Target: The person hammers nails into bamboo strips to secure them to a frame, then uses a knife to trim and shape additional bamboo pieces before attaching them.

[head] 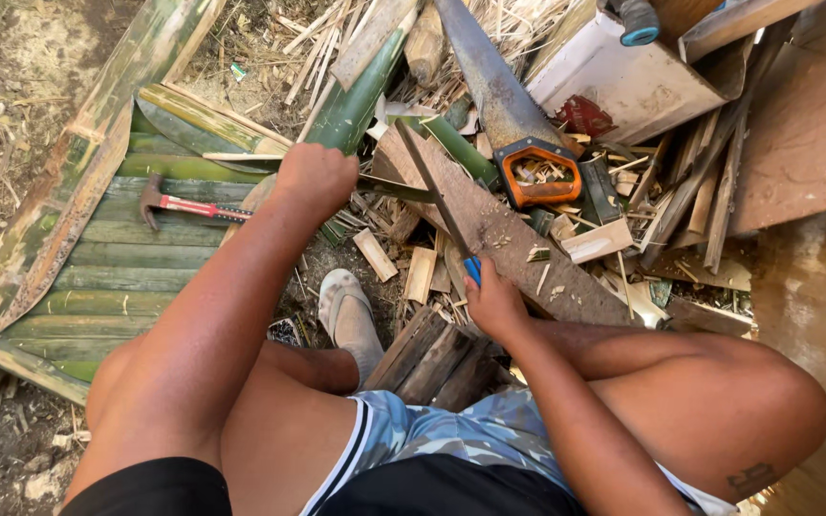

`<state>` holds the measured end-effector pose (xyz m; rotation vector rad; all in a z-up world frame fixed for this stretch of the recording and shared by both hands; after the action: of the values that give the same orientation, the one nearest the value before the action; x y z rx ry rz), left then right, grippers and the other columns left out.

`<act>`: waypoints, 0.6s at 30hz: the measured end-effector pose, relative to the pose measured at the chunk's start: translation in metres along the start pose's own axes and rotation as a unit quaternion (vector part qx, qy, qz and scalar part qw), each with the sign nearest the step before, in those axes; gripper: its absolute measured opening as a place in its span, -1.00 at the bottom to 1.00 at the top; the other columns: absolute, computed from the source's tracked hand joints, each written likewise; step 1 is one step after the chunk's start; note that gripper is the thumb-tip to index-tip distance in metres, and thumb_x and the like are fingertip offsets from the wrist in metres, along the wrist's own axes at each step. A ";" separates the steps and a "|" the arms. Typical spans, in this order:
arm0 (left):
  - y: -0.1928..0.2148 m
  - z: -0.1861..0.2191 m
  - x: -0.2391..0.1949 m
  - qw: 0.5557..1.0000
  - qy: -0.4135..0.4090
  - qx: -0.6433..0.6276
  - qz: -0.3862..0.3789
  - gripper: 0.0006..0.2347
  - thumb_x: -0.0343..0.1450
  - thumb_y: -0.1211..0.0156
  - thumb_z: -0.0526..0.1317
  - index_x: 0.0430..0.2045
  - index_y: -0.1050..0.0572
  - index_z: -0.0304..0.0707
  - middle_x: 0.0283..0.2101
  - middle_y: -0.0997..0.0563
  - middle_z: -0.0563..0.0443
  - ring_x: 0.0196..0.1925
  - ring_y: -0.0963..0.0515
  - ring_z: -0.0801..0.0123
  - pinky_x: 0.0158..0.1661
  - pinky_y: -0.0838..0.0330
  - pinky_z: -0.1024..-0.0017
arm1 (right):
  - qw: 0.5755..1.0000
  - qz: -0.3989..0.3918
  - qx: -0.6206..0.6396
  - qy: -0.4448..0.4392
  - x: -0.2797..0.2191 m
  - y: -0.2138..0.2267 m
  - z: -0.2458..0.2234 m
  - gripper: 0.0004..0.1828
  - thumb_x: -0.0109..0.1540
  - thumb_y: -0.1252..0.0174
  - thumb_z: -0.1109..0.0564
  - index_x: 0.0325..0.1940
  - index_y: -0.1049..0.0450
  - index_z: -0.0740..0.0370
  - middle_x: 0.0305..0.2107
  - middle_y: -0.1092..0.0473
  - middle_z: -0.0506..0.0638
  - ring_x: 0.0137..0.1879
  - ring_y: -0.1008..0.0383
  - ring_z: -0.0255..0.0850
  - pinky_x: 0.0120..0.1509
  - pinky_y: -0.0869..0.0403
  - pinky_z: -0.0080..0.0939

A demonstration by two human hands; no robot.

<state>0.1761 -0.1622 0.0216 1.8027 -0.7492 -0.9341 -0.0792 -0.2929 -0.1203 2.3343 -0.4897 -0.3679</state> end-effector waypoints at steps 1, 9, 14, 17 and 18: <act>0.003 -0.001 0.005 1.000 -0.010 0.009 -0.010 -0.86 0.46 -0.09 -0.24 -0.32 -0.64 -0.08 -0.23 -0.72 -0.05 -0.21 -0.73 0.15 -0.27 -0.58 0.22 | 1.000 0.003 0.016 -0.007 0.006 0.004 -0.001 -0.60 0.31 -0.08 -0.01 0.14 -0.29 0.24 -0.39 -0.47 0.44 -0.21 -0.47 0.47 -0.17 -0.42 0.36; -0.001 0.005 0.004 0.999 -0.013 0.003 -0.034 -0.86 0.45 -0.10 -0.23 -0.30 -0.64 -0.09 -0.25 -0.73 -0.01 -0.24 -0.74 0.16 -0.30 -0.60 0.23 | 0.976 0.071 0.200 0.052 0.001 0.065 -0.071 -0.59 0.35 0.01 -0.04 0.15 -0.34 0.28 -0.42 -0.45 0.33 -0.29 -0.49 0.34 -0.25 -0.44 0.14; -0.006 0.000 0.004 0.999 -0.007 -0.007 -0.042 -0.86 0.44 -0.10 -0.25 -0.31 -0.64 -0.09 -0.26 -0.73 0.00 -0.25 -0.74 0.16 -0.31 -0.60 0.24 | 0.861 0.181 0.414 0.235 -0.018 0.089 -0.080 -0.57 0.39 -0.05 -0.11 0.04 -0.31 0.35 -0.39 -0.31 0.29 -0.38 -0.32 0.24 -0.21 -0.46 0.03; -0.009 0.000 0.005 0.999 -0.003 -0.012 -0.051 -0.85 0.45 -0.10 -0.26 -0.30 -0.66 -0.07 -0.24 -0.73 -0.01 -0.22 -0.74 0.16 -0.27 -0.61 0.24 | 0.977 0.168 0.056 0.122 0.004 0.039 -0.054 -0.70 0.40 -0.03 -0.05 -0.09 -0.36 0.27 -0.38 -0.43 0.35 -0.26 -0.46 0.40 -0.17 -0.43 0.19; -0.010 0.003 0.002 0.998 -0.002 -0.013 -0.055 -0.85 0.45 -0.10 -0.27 -0.29 -0.66 -0.06 -0.22 -0.73 -0.01 -0.21 -0.74 0.15 -0.25 -0.61 0.25 | 0.990 0.114 0.037 0.071 0.008 0.018 -0.039 -0.67 0.39 -0.04 -0.06 -0.08 -0.35 0.29 -0.40 -0.43 0.37 -0.26 -0.46 0.42 -0.19 -0.42 0.23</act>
<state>0.1759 -0.1613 0.0107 1.8339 -0.6418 -1.0164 -0.0610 -0.2856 -0.0817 2.3237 -0.7010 -0.0760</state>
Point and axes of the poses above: each hand's wrist, its own x-axis towards the middle knuckle, its own y-axis out of the back of the hand, z = x × y, the point moved 9 cm from there along x, towards the middle knuckle
